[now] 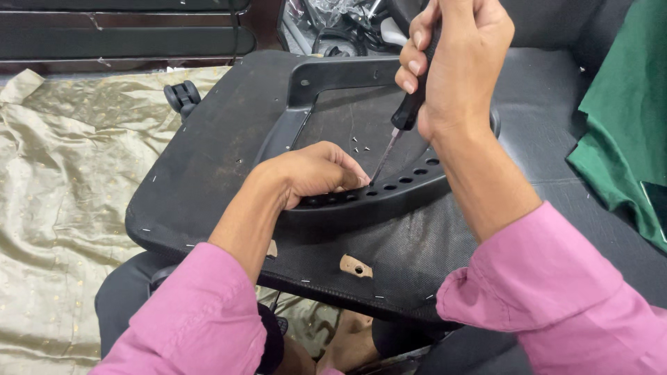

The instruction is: The person uses a screwdriver to tighten screws into a black plastic chair frame component. They work on multiple screw holes along the frame, securing it to the chair base.

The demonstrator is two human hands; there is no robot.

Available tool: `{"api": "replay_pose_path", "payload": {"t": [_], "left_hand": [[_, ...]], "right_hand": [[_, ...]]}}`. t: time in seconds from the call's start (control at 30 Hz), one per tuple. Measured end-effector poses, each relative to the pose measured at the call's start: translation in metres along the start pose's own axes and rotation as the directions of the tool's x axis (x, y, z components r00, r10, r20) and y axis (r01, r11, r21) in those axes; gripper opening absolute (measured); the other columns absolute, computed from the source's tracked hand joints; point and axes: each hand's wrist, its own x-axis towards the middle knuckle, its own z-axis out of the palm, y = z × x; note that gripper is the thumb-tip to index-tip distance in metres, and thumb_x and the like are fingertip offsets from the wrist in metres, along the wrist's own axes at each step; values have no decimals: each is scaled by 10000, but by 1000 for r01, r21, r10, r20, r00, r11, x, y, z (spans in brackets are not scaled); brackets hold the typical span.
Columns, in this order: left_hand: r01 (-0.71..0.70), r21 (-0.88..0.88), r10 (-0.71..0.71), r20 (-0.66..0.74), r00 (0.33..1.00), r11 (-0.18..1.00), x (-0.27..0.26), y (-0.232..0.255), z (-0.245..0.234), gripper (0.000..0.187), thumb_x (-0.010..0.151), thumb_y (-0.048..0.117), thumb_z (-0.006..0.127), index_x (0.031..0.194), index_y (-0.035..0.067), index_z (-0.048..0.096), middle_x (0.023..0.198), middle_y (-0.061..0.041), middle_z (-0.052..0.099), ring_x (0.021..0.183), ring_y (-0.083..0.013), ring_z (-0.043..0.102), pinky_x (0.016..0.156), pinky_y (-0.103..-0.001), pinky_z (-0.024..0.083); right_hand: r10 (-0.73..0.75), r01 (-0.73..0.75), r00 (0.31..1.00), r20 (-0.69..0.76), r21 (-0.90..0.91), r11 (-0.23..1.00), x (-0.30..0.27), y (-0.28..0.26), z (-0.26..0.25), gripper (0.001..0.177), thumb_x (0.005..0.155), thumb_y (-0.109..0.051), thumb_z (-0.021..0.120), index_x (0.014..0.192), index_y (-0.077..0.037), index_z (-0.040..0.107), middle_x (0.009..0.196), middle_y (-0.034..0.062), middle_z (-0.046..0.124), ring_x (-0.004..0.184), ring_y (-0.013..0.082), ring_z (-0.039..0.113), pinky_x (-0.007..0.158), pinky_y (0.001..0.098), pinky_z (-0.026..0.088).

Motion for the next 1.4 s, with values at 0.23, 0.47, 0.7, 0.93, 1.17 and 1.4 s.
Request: {"api": "replay_pose_path", "payload": {"t": [0.23, 0.47, 0.7, 0.93, 1.17, 1.4], "left_hand": [[9, -63, -8, 16, 1000, 998, 0, 2, 0, 100, 879, 90, 713, 884, 22, 787, 701, -41, 715, 571, -108, 604, 540, -283, 489], [-6, -51, 7, 21, 1000, 999, 0, 3, -2, 78, 880, 69, 714, 878, 30, 781, 711, -41, 719, 590, -101, 622, 553, -280, 505], [11, -44, -9, 30, 1000, 999, 7, 1, -3, 103, 875, 100, 719, 849, 29, 789, 704, -40, 724, 578, -112, 598, 538, -292, 482], [-14, -76, 15, 22, 1000, 997, 13, -2, -3, 82, 825, 46, 722, 831, 16, 798, 698, -18, 706, 597, -84, 593, 560, -251, 470], [-42, -38, 44, 41, 998, 998, 16, -5, -1, 99, 828, 49, 722, 881, 5, 793, 643, 13, 613, 531, -66, 461, 487, -248, 365], [57, -114, -56, 13, 998, 992, 18, -1, -5, 96, 838, 10, 713, 915, 18, 769, 656, -3, 657, 525, -74, 531, 475, -225, 439]], "right_hand": [[-50, 47, 999, -2, -310, 950, -1, -2, 10, 316, 1094, -187, 583, 849, 8, 534, 648, 62, 528, 492, 133, 516, 419, 304, 399], [-94, 236, 969, 228, -744, 626, -12, -16, 36, 256, 1084, -186, 604, 1133, 53, 526, 774, 42, 647, 547, 91, 700, 469, 248, 583], [-133, 257, 963, 233, -653, 712, -30, -16, 43, 219, 1047, -110, 606, 1140, 29, 466, 793, 41, 642, 548, 108, 685, 416, 235, 564], [77, -10, 962, 263, -247, 969, -11, -16, 3, 170, 1133, -38, 515, 1180, -90, 360, 782, 91, 571, 565, 165, 605, 580, 390, 633], [115, -11, 927, 357, -281, 960, -7, -19, -25, 188, 1126, -78, 604, 1228, -77, 446, 974, 40, 606, 807, 113, 655, 772, 349, 660], [-309, 453, 891, 331, -652, 608, -25, -20, -24, 304, 1119, -41, 816, 1240, -33, 538, 1073, 23, 583, 841, 49, 557, 719, 198, 482]]}}
